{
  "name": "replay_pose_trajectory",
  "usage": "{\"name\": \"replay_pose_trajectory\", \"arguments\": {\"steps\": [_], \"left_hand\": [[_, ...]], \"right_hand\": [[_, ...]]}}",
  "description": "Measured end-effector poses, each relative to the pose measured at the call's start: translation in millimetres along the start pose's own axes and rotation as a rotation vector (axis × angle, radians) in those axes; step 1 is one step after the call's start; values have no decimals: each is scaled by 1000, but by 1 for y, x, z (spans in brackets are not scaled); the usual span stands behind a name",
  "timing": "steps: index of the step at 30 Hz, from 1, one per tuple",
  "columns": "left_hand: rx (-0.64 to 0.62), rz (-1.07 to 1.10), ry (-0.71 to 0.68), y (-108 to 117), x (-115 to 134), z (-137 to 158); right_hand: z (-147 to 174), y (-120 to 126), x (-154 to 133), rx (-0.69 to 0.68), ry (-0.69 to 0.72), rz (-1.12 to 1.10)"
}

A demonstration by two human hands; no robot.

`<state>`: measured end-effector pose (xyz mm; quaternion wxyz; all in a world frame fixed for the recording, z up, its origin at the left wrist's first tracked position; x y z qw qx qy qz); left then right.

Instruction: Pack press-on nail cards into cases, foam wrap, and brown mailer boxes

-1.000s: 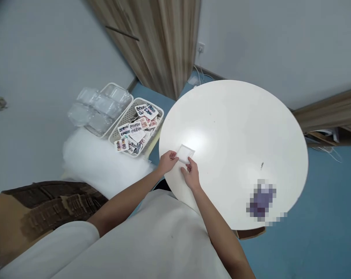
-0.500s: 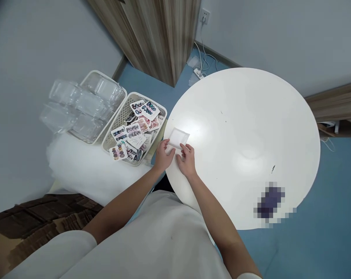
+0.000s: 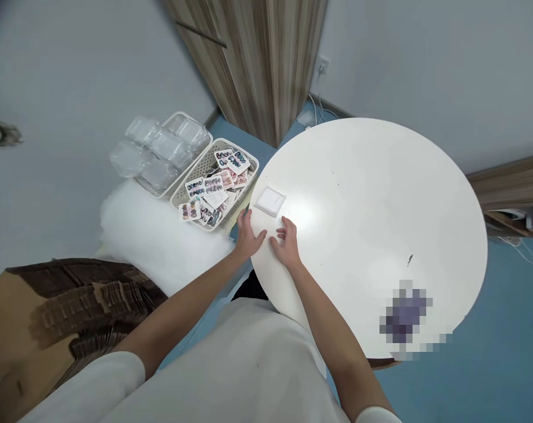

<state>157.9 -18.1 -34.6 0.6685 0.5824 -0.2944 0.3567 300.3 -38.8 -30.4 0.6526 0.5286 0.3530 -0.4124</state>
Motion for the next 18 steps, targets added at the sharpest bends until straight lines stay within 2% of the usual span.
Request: {"name": "replay_pose_trajectory", "arguments": {"steps": [4, 9, 11, 14, 18], "left_hand": [[-32, -51, 29, 0, 1, 59], [-112, -66, 124, 9, -4, 128], [-160, -45, 168, 14, -6, 146], [-166, -27, 227, 26, -5, 165], [-172, 12, 228, 43, 3, 183]], "right_hand": [[53, 24, -2, -33, 16, -64], [104, 44, 13, -8, -94, -129], [116, 47, 22, -4, -149, -155], [128, 48, 32, -28, -207, -207], [138, 39, 35, -84, -246, -205]]}}
Point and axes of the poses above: each hand's wrist, its own z-axis away from the middle knuckle, its own y-axis out of the back of the hand, x = y × z, the point moved 3 cm from there along -z, towards the middle knuckle, and after that the axes turned 5 degrees about z, right-handed, at the moved point
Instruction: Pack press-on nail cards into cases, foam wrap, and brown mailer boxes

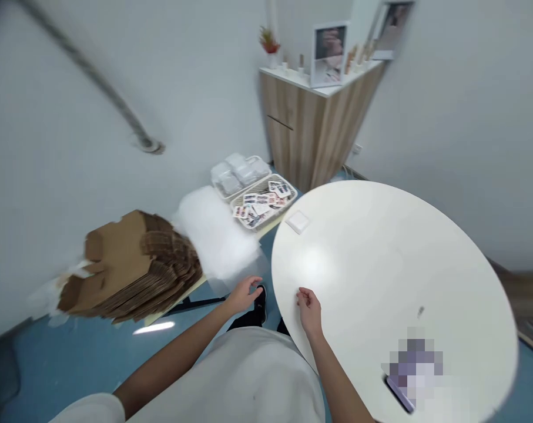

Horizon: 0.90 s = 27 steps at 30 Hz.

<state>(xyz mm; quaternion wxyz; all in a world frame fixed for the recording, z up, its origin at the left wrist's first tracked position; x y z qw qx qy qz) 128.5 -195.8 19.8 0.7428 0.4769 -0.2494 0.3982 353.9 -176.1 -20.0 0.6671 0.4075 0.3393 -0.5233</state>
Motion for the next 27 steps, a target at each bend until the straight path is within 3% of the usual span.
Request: {"name": "replay_pose_trajectory", "arguments": {"steps": [5, 8, 12, 14, 16, 18, 22, 27], "left_hand": [[17, -50, -145, 39, 3, 31], [176, -122, -231, 80, -5, 59], [464, -201, -285, 149, -28, 106], [656, -261, -213, 186, -46, 128], [843, -333, -54, 219, -68, 144], [940, -398, 94, 243, -89, 152], [930, -462, 205, 263, -124, 158], [829, -390, 304, 251, -154, 167]], "right_hand": [[-11, -41, -14, -180, 72, 112], [-19, -81, -39, -324, 194, 261], [-17, -151, -97, -438, 462, 491], [-7, -195, -132, -457, 635, 598], [9, -240, -164, -481, 806, 673], [28, -284, -190, -479, 982, 746], [62, -352, -219, -372, 1225, 1030], [69, -391, -222, -239, 1192, 1428]]}}
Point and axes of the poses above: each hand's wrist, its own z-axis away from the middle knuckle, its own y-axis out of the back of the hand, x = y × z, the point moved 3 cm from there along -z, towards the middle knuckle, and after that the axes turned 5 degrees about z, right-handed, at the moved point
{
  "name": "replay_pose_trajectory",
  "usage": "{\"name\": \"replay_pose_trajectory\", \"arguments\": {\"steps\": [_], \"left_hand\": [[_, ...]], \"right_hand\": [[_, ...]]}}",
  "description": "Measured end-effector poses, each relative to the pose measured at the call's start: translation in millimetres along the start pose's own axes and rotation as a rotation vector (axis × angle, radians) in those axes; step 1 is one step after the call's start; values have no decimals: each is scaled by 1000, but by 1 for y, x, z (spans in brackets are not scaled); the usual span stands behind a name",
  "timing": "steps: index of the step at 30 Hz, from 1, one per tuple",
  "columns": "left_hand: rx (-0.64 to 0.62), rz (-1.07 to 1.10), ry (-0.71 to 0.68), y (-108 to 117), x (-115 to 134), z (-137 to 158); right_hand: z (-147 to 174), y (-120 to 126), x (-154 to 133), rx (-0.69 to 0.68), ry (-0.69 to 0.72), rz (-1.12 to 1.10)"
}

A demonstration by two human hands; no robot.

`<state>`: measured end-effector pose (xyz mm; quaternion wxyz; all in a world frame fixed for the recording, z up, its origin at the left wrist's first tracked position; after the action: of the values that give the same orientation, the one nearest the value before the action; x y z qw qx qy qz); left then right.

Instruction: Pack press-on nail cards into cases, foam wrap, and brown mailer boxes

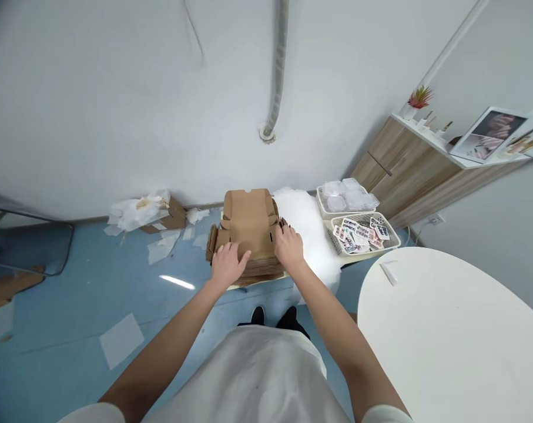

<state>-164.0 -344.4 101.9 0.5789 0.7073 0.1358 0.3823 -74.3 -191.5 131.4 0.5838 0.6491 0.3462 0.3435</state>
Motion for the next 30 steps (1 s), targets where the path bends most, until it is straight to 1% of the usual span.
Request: {"name": "replay_pose_trajectory", "arguments": {"steps": [3, 5, 8, 11, 14, 17, 20, 21, 22, 23, 25, 26, 28, 30], "left_hand": [[-36, 33, 11, -5, -2, 10], [-73, 46, 8, -6, -1, 13], [-119, 30, 27, -3, 1, 10], [-154, 5, 33, 3, 1, 2], [-193, -18, -27, 9, 3, -6], [-233, -56, -118, 11, 4, -13], [-270, -108, -207, 7, 1, -18], [-272, -123, -228, 5, 0, -20], [-268, -132, -241, 4, -2, -21], [-260, -131, -245, 2, -3, -22], [-232, -106, -239, 2, -6, -23], [-213, -90, -235, 2, -6, -23], [-164, -71, -238, 7, -7, -22], [-93, -71, -251, 16, -6, -20]], "right_hand": [[-6, -6, 8, -44, -84, 37], [-10, -8, 17, -62, -140, -24], [-17, -4, 32, -61, -199, -256], [-24, 2, 44, -33, -219, -517], [-29, 5, 53, -1, -237, -716], [-27, 8, 58, 49, -231, -796], [-12, 19, 50, 160, -151, -704], [-4, 24, 43, 192, -90, -638], [5, 27, 34, 192, -12, -583], [13, 28, 24, 152, 95, -544], [28, 24, 1, 30, 327, -469], [34, 19, -6, -20, 384, -423], [39, 6, -13, -84, 389, -362], [38, -6, -11, -110, 341, -385]]}}
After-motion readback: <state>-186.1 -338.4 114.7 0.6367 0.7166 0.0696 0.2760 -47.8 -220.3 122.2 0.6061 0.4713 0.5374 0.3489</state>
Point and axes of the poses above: each hand's wrist, its own z-axis away from the middle knuckle, its own y-axis out of the back of the hand, x = y × z, the point moved 3 cm from there along -z, towards the middle knuckle, and after that the axes turned 5 degrees about z, right-handed, at the moved point
